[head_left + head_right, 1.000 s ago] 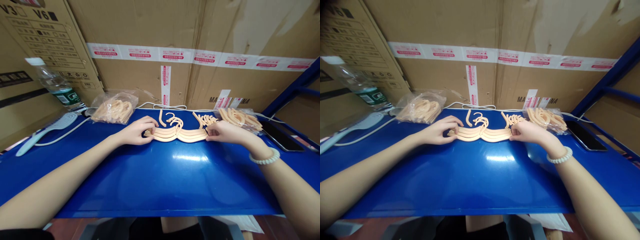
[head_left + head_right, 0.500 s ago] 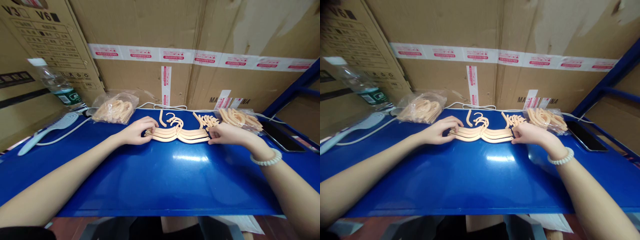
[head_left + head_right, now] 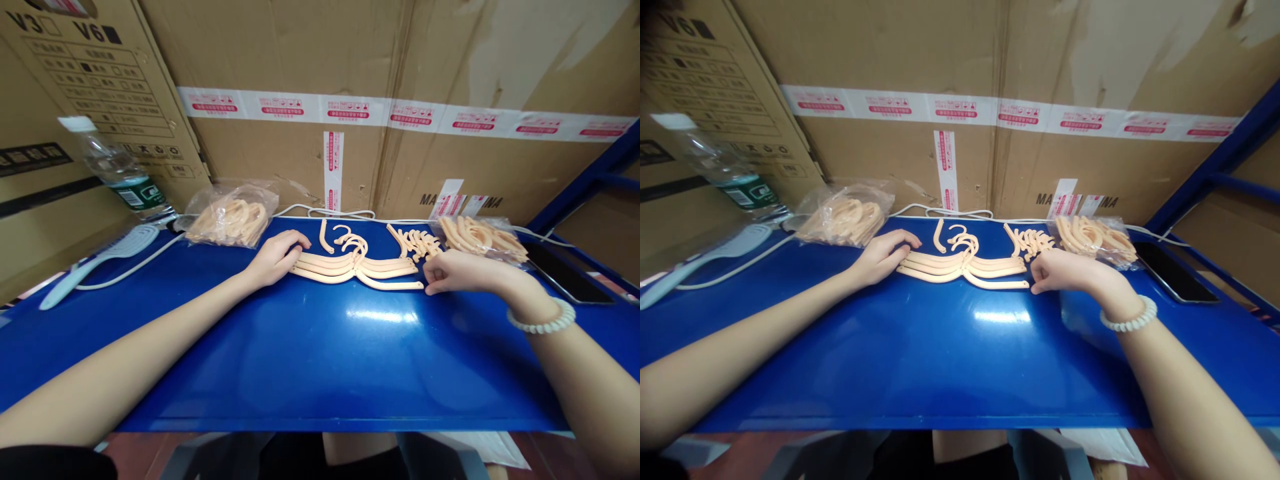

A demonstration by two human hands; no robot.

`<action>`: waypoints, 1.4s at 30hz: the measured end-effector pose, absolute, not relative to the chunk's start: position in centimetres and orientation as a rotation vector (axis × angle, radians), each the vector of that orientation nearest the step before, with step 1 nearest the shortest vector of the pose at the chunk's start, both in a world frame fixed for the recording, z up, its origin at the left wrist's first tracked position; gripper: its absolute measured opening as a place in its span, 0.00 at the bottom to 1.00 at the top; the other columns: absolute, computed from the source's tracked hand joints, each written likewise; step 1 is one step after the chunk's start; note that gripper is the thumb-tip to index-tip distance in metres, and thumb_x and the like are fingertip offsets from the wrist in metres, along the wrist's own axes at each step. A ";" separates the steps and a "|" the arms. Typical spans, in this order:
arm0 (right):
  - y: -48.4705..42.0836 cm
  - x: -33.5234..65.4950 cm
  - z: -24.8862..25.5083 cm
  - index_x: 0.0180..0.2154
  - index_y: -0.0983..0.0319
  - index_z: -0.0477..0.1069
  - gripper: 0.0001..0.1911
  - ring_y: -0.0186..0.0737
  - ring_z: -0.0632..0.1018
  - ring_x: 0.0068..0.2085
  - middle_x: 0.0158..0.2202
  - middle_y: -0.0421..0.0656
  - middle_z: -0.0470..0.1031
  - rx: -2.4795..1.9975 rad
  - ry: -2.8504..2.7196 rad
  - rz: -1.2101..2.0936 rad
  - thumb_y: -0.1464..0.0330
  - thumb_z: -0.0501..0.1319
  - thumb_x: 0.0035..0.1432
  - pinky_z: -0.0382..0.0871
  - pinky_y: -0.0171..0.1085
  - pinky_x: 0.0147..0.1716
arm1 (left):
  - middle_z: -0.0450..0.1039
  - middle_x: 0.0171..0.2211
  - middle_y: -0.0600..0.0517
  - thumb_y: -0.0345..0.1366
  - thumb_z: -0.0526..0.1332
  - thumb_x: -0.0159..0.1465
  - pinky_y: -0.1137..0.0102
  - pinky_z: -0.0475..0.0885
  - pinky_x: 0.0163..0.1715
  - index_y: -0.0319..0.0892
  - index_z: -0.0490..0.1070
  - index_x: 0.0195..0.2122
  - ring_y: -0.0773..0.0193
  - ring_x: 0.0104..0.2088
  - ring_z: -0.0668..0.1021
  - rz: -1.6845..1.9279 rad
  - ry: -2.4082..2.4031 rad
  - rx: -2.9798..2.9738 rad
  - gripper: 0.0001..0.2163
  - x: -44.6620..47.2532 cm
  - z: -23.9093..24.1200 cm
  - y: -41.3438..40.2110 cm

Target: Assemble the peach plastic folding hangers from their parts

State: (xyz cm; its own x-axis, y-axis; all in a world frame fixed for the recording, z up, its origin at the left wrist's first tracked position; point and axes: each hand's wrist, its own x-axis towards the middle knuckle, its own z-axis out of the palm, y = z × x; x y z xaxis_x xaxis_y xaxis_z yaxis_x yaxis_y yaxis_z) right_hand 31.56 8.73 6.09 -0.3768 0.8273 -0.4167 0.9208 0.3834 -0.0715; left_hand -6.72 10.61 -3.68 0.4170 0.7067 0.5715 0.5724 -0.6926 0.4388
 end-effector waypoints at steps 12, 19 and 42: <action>8.9 31.8 5.8 0.29 0.62 0.74 0.05 0.39 0.76 0.29 0.27 0.41 0.77 1.522 2.314 -0.420 0.75 0.64 0.56 0.62 0.35 0.29 | 0.72 0.57 0.40 0.40 0.48 0.74 0.52 0.65 0.63 0.39 0.71 0.53 0.51 0.59 0.72 0.944 1.111 2.577 0.16 -6.4 -3.8 10.5; 8.8 31.7 5.9 0.28 0.61 0.73 0.05 0.39 0.75 0.29 0.26 0.40 0.76 1.505 2.328 -0.421 0.75 0.63 0.55 0.60 0.35 0.28 | 0.64 0.67 0.41 0.45 0.46 0.75 0.50 0.58 0.69 0.40 0.63 0.65 0.49 0.68 0.65 0.823 1.089 2.547 0.23 -6.3 -3.6 10.4; 9.2 30.7 5.7 0.37 0.61 0.74 0.09 0.43 0.78 0.32 0.34 0.46 0.80 1.648 2.830 0.043 0.67 0.56 0.65 0.62 0.36 0.31 | 0.59 0.71 0.50 0.48 0.42 0.76 0.48 0.51 0.72 0.47 0.60 0.69 0.51 0.72 0.58 0.677 1.124 2.540 0.25 -6.6 -4.5 11.2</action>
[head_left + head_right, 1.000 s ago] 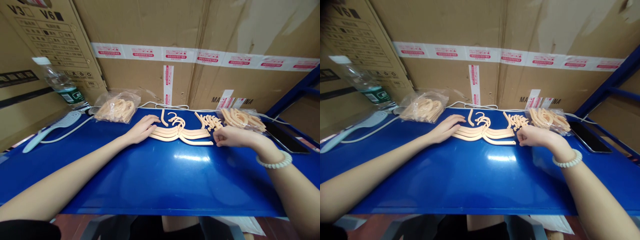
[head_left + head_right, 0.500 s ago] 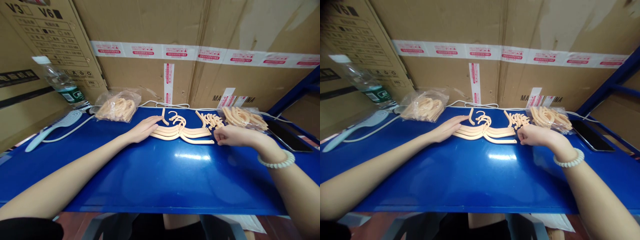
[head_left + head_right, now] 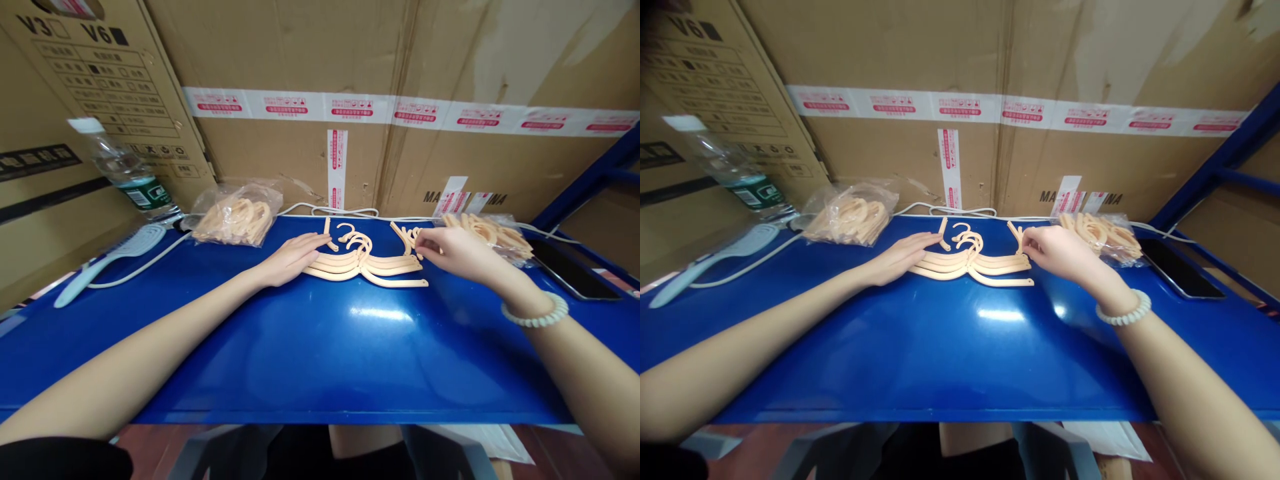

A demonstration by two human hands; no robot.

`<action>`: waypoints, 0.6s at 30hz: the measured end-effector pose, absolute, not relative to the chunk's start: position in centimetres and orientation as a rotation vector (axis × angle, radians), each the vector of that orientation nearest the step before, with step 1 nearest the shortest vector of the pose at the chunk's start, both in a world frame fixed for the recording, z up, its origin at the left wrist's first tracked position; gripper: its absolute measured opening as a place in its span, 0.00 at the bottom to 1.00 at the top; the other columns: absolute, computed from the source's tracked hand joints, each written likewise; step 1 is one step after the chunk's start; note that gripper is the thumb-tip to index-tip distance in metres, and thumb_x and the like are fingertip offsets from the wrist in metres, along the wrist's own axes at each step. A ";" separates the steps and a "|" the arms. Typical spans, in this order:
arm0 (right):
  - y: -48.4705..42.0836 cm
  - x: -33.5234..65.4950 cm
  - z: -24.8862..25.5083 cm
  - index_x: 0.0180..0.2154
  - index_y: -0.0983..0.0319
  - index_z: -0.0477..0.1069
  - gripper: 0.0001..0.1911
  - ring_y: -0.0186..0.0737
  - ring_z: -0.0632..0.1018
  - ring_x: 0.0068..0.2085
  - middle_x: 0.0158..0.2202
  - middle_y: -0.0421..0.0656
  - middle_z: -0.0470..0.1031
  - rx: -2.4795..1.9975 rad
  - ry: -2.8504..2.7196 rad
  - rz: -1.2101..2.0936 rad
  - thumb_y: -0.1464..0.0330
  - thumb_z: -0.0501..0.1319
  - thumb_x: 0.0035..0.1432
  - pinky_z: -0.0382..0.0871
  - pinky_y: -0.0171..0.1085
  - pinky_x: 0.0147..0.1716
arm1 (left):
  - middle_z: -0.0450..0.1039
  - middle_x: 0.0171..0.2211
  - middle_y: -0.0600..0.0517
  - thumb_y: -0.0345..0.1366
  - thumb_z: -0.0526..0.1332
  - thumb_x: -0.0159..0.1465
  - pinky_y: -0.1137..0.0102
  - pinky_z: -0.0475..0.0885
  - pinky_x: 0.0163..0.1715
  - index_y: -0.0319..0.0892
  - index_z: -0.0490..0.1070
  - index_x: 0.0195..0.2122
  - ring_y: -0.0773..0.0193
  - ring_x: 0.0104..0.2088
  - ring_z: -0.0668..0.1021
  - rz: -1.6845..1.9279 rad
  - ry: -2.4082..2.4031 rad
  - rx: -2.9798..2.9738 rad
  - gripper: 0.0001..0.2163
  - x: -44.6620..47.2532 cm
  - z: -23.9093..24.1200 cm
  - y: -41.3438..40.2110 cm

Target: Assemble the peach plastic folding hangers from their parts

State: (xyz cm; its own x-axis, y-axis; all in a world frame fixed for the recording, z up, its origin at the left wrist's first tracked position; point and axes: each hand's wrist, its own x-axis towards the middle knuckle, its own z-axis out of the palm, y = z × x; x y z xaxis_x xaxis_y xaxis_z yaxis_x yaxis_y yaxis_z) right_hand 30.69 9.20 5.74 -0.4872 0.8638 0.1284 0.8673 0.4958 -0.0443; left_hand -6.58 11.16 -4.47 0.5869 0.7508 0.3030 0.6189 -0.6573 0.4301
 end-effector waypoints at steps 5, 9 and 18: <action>10.9 27.6 5.7 0.38 0.63 0.77 0.09 0.43 0.80 0.35 0.35 0.47 0.82 -1.291 -2.552 0.111 0.69 0.57 0.62 0.67 0.37 0.36 | 0.58 0.71 0.51 0.49 0.41 0.76 0.48 0.50 0.71 0.47 0.60 0.70 0.50 0.72 0.57 0.641 1.145 2.537 0.26 -6.5 -4.3 11.0; 12.4 23.6 6.4 0.39 0.65 0.80 0.10 0.40 0.80 0.34 0.36 0.47 0.82 -1.235 -2.677 0.100 0.72 0.59 0.61 0.68 0.36 0.35 | 0.58 0.71 0.51 0.50 0.39 0.76 0.46 0.49 0.71 0.49 0.59 0.70 0.49 0.72 0.57 0.592 1.165 2.535 0.27 -6.4 -4.0 10.8; 14.8 16.0 7.0 0.40 0.63 0.82 0.09 0.48 0.81 0.40 0.39 0.51 0.83 -1.302 -2.856 -0.065 0.70 0.64 0.59 0.68 0.38 0.35 | 0.61 0.70 0.50 0.49 0.39 0.76 0.48 0.49 0.71 0.47 0.64 0.68 0.52 0.71 0.59 0.614 1.137 2.520 0.27 -6.5 -4.1 11.1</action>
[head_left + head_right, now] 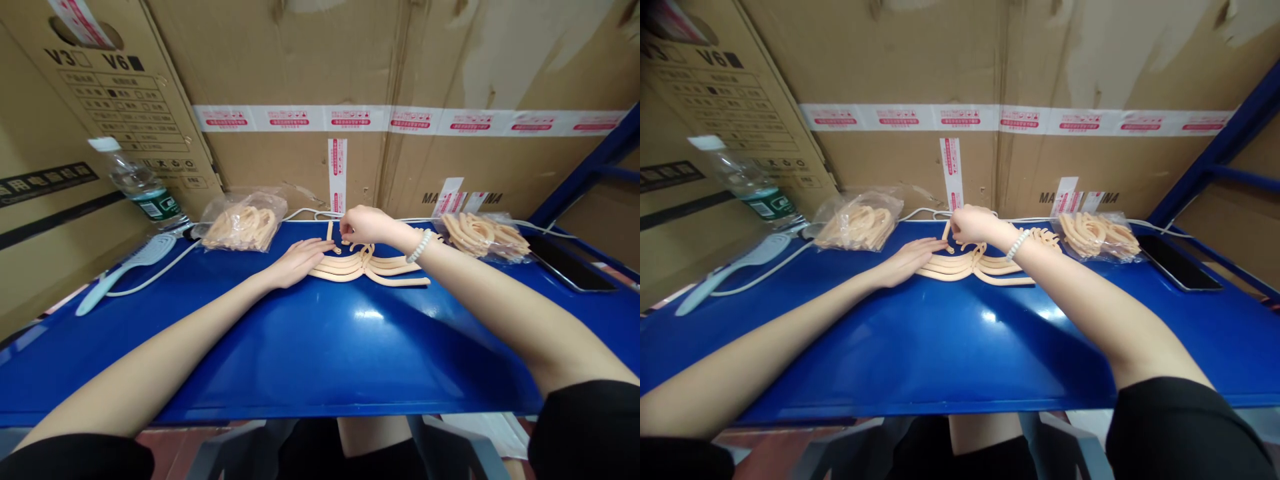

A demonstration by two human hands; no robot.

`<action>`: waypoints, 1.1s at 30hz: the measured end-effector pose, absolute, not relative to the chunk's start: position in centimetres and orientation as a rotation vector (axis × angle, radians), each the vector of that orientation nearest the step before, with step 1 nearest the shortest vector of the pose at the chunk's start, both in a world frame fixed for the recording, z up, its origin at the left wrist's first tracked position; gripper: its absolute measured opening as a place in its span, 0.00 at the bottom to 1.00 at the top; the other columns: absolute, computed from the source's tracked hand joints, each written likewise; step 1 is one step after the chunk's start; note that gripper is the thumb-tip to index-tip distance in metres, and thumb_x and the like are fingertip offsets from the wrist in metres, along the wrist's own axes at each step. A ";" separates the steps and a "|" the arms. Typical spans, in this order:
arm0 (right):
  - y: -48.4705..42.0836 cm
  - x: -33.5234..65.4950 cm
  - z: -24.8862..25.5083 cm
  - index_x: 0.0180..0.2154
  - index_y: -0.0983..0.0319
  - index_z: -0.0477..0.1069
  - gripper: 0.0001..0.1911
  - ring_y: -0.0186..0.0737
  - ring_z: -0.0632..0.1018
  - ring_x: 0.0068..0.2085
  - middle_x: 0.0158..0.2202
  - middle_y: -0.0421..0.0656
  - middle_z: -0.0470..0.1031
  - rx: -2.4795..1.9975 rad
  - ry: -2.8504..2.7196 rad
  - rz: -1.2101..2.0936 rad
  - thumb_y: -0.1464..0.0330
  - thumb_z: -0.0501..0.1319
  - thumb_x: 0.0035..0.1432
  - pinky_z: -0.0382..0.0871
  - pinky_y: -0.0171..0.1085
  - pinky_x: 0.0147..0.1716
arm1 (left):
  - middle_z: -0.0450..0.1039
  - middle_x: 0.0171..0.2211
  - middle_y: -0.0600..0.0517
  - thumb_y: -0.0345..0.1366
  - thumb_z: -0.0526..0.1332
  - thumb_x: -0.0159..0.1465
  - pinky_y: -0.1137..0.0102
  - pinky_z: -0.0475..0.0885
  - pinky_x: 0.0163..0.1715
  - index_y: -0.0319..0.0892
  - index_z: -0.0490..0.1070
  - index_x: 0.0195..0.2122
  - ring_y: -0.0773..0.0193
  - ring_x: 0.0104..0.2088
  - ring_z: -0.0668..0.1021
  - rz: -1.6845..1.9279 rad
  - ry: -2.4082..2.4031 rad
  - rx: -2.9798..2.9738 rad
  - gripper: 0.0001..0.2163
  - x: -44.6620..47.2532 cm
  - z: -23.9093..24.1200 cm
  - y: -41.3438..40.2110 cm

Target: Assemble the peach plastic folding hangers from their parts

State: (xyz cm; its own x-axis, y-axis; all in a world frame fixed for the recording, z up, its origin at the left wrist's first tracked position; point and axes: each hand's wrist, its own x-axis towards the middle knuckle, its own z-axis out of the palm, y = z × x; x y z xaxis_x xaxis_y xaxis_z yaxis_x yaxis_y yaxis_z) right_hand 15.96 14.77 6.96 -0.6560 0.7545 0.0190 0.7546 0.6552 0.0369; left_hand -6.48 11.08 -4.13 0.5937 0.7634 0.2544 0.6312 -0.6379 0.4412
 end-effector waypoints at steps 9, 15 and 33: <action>16.0 12.8 5.4 0.35 0.67 0.81 0.08 0.60 0.82 0.46 0.40 0.59 0.82 -1.460 -2.866 -0.065 0.78 0.70 0.49 0.73 0.46 0.44 | 0.72 0.62 0.47 0.44 0.43 0.76 0.52 0.61 0.67 0.45 0.73 0.58 0.55 0.64 0.70 0.821 1.089 2.569 0.23 -6.6 -4.4 11.7; 16.9 14.2 5.8 0.32 0.66 0.80 0.02 0.47 0.82 0.39 0.36 0.50 0.82 -1.350 -2.663 0.240 0.76 0.68 0.53 0.72 0.38 0.40 | 0.76 0.57 0.45 0.34 0.47 0.71 0.51 0.67 0.63 0.44 0.77 0.54 0.52 0.59 0.75 0.876 1.121 2.572 0.20 -6.7 -4.1 12.0; 3.1 24.1 3.6 0.44 0.57 0.64 0.22 0.37 0.81 0.27 0.36 0.40 0.79 -0.994 -1.607 1.401 0.50 0.67 0.60 0.74 0.33 0.24 | 0.76 0.45 0.47 0.31 0.54 0.67 0.60 0.71 0.51 0.45 0.76 0.39 0.55 0.49 0.75 0.779 1.194 2.709 0.10 -8.4 -2.8 13.1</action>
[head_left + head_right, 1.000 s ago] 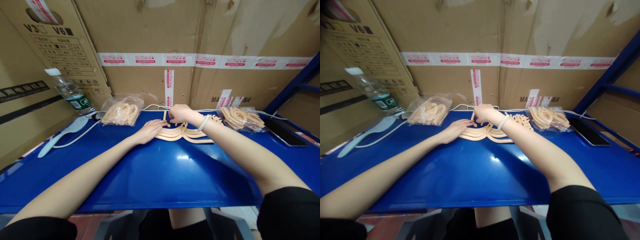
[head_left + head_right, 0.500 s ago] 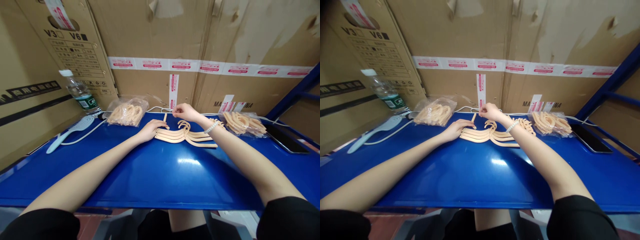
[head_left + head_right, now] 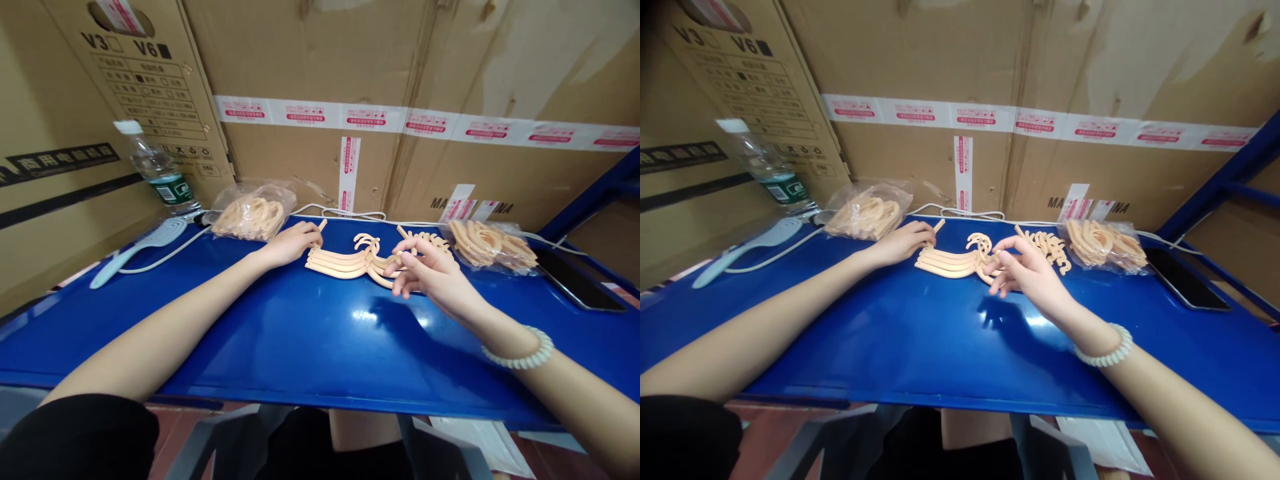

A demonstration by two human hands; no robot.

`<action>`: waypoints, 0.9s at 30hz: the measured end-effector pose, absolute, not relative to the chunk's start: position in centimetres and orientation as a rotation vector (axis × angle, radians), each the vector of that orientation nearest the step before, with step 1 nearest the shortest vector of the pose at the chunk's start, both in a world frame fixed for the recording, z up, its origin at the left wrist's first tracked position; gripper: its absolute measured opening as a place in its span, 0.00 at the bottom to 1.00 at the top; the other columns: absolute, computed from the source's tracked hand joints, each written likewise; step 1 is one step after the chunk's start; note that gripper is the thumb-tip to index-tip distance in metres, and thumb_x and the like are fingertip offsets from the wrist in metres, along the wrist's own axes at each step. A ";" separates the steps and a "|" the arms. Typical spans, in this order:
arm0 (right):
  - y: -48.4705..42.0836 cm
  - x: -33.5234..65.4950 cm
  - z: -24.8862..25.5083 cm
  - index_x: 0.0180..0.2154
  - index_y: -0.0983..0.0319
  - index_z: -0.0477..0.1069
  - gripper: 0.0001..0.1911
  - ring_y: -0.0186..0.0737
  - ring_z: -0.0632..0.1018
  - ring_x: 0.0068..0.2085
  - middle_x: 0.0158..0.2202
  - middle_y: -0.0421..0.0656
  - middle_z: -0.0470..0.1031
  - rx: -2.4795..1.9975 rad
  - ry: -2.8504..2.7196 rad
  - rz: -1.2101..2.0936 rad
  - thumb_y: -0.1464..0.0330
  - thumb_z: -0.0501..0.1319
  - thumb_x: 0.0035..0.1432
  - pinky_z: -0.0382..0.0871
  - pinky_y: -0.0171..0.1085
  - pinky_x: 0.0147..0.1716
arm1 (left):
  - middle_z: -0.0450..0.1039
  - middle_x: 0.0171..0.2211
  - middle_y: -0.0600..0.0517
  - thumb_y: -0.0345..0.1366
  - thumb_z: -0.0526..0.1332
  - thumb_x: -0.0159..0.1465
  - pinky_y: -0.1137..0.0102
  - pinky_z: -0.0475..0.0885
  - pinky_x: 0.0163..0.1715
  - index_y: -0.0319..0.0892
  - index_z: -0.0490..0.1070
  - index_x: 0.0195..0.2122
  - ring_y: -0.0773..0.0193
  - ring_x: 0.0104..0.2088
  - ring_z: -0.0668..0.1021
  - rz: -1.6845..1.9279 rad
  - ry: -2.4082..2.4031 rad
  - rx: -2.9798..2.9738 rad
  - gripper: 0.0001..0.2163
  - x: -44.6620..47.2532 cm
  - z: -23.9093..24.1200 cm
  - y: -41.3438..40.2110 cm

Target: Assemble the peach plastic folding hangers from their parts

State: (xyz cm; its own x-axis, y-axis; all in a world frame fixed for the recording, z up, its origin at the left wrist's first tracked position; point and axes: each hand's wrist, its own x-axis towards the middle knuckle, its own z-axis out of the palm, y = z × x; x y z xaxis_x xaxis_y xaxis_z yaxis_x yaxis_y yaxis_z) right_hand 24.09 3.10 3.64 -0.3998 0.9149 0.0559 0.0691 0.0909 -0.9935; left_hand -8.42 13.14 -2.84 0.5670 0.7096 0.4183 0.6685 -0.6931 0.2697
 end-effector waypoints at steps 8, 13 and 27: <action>2.3 23.4 0.6 0.42 0.59 0.77 0.14 0.39 0.83 0.37 0.36 0.43 0.82 -0.826 -1.423 1.417 0.60 0.73 0.58 0.77 0.31 0.29 | 0.76 0.46 0.45 0.32 0.50 0.72 0.61 0.73 0.50 0.42 0.72 0.45 0.57 0.47 0.78 1.220 1.287 2.570 0.11 -6.6 -1.3 10.8; 1.4 23.6 0.2 0.41 0.59 0.80 0.10 0.41 0.84 0.37 0.40 0.45 0.83 -0.813 -1.367 1.423 0.63 0.73 0.58 0.77 0.31 0.28 | 0.78 0.48 0.45 0.32 0.57 0.71 0.64 0.75 0.49 0.41 0.79 0.40 0.57 0.50 0.78 1.453 0.962 2.244 0.10 -2.5 0.2 6.2; 1.6 23.8 -0.6 0.39 0.61 0.79 0.10 0.38 0.84 0.32 0.38 0.46 0.84 -0.847 -1.319 1.475 0.64 0.74 0.57 0.78 0.32 0.30 | 0.77 0.46 0.50 0.26 0.74 0.51 0.69 0.80 0.38 0.45 0.73 0.47 0.60 0.42 0.81 1.271 0.801 1.272 0.23 2.0 -1.6 1.8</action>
